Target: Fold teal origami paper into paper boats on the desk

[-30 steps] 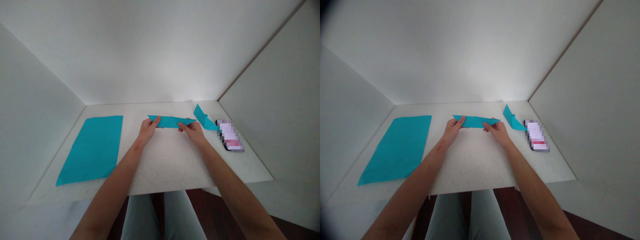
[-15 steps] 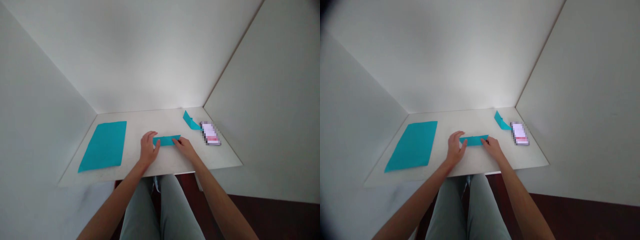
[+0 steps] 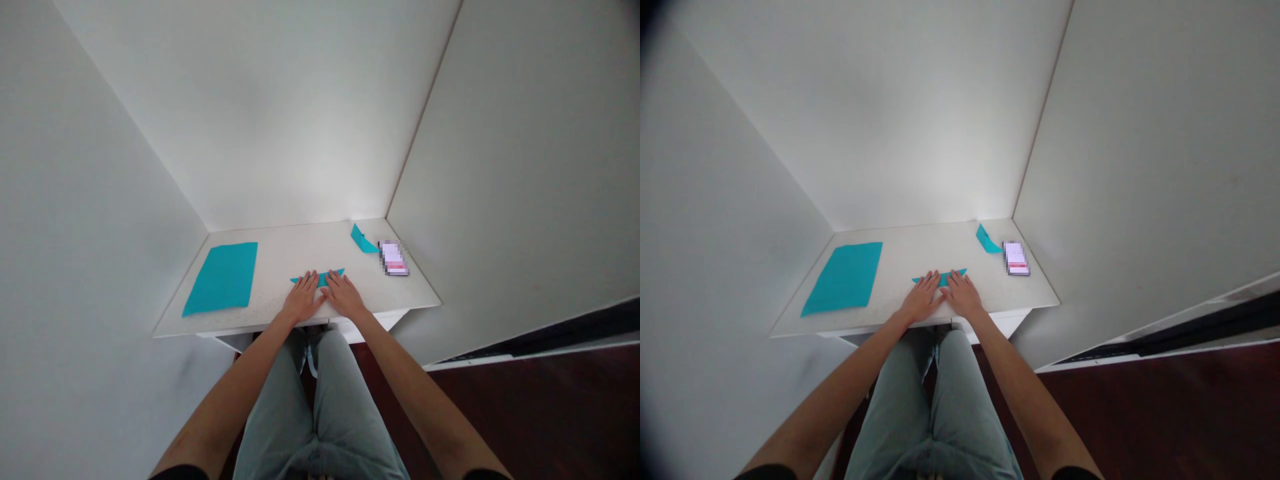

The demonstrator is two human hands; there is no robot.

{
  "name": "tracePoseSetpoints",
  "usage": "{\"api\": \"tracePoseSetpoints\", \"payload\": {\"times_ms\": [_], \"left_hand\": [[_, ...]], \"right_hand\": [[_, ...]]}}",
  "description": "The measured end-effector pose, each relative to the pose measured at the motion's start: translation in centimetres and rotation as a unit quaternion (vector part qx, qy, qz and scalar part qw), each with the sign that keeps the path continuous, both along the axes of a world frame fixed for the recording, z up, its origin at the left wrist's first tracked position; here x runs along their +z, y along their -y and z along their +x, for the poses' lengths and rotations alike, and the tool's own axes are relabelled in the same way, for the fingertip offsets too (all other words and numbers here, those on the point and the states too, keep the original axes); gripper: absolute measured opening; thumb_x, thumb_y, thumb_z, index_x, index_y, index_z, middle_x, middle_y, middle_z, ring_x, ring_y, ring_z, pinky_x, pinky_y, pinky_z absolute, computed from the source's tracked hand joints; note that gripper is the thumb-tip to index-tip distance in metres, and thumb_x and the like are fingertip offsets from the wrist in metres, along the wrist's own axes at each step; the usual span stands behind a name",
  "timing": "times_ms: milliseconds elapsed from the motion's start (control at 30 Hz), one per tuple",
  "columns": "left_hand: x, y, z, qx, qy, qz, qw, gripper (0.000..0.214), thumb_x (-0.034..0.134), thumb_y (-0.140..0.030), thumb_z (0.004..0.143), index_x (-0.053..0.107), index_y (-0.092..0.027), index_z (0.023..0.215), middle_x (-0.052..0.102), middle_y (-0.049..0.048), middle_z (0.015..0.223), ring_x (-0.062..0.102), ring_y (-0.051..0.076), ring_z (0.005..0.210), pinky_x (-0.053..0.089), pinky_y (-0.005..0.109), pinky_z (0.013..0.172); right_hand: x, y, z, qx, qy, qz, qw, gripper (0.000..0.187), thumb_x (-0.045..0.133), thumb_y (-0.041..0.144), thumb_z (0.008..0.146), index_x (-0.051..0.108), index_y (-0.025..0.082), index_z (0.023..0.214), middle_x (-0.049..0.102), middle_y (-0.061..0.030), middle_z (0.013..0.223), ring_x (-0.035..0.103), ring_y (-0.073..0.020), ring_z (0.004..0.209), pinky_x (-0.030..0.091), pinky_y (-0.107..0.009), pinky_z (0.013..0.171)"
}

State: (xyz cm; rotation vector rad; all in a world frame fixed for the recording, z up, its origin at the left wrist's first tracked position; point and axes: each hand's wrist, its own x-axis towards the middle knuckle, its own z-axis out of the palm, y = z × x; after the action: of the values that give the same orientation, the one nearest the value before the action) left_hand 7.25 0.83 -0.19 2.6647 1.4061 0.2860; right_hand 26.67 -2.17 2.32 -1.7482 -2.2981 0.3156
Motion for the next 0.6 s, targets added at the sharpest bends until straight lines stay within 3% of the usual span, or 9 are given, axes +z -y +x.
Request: {"api": "tracePoseSetpoints", "payload": {"times_ms": [100,200,333,433,500,600], "left_hand": [[0.0,0.5,-1.4,0.028,0.013,-0.002,1.000,0.069,0.044,-0.048,0.110,0.044,-0.013,0.170,0.036,0.0184,0.180,0.032,0.033,0.169,0.031,0.056,0.137],[0.2,1.2,-3.0,0.062,0.027,0.008,0.998,0.065,0.044,-0.045,0.110,0.047,-0.016,0.168,0.039,0.0173,0.179,0.034,0.033,0.169,0.031,0.057,0.137],[0.5,2.0,-4.0,0.066,0.045,0.018,0.997,0.064,0.048,-0.048,0.108,0.048,-0.017,0.164,0.042,0.0161,0.179,0.034,0.031,0.169,0.029,0.054,0.138],[0.6,2.4,-4.0,0.075,0.076,0.017,0.994,0.061,0.052,-0.048,0.107,0.050,-0.016,0.159,0.051,0.0188,0.172,0.040,0.031,0.166,0.031,0.053,0.138],[0.6,2.5,-3.8,0.094,0.103,0.015,0.990,0.068,0.057,-0.050,0.105,0.044,-0.011,0.160,0.054,0.0237,0.167,0.045,0.032,0.163,0.036,0.051,0.136],[0.5,2.6,-3.7,0.133,0.131,0.033,0.982,0.089,0.066,-0.053,0.099,0.030,-0.006,0.166,0.046,0.0301,0.170,0.040,0.036,0.165,0.037,0.052,0.134]], "right_hand": [[0.6,-0.3,1.3,-0.015,0.024,-0.008,1.000,0.059,0.042,0.041,0.115,0.052,0.011,0.165,0.043,-0.0203,0.176,0.041,-0.0304,0.166,0.031,-0.052,0.135],[1.6,-0.9,2.6,-0.041,0.037,-0.010,0.998,0.054,0.045,0.036,0.114,0.056,0.013,0.162,0.049,-0.0206,0.173,0.048,-0.0307,0.160,0.034,-0.051,0.131],[3.0,-2.3,3.7,-0.070,0.038,-0.005,0.997,0.053,0.068,0.039,0.104,0.066,0.016,0.151,0.068,-0.0215,0.152,0.059,-0.0361,0.144,0.042,-0.049,0.120],[3.7,-3.1,4.2,-0.074,0.036,-0.012,0.997,0.053,0.080,0.043,0.096,0.072,0.023,0.144,0.069,-0.0175,0.150,0.058,-0.0371,0.139,0.045,-0.047,0.112],[3.9,-3.3,4.4,-0.078,0.035,-0.015,0.996,0.052,0.082,0.046,0.094,0.074,0.025,0.140,0.068,-0.0163,0.149,0.058,-0.0374,0.137,0.044,-0.048,0.111],[3.5,-3.0,4.4,-0.073,0.032,0.003,0.997,0.050,0.082,0.043,0.093,0.073,0.023,0.137,0.068,-0.0160,0.148,0.058,-0.0372,0.136,0.041,-0.049,0.113]]}}
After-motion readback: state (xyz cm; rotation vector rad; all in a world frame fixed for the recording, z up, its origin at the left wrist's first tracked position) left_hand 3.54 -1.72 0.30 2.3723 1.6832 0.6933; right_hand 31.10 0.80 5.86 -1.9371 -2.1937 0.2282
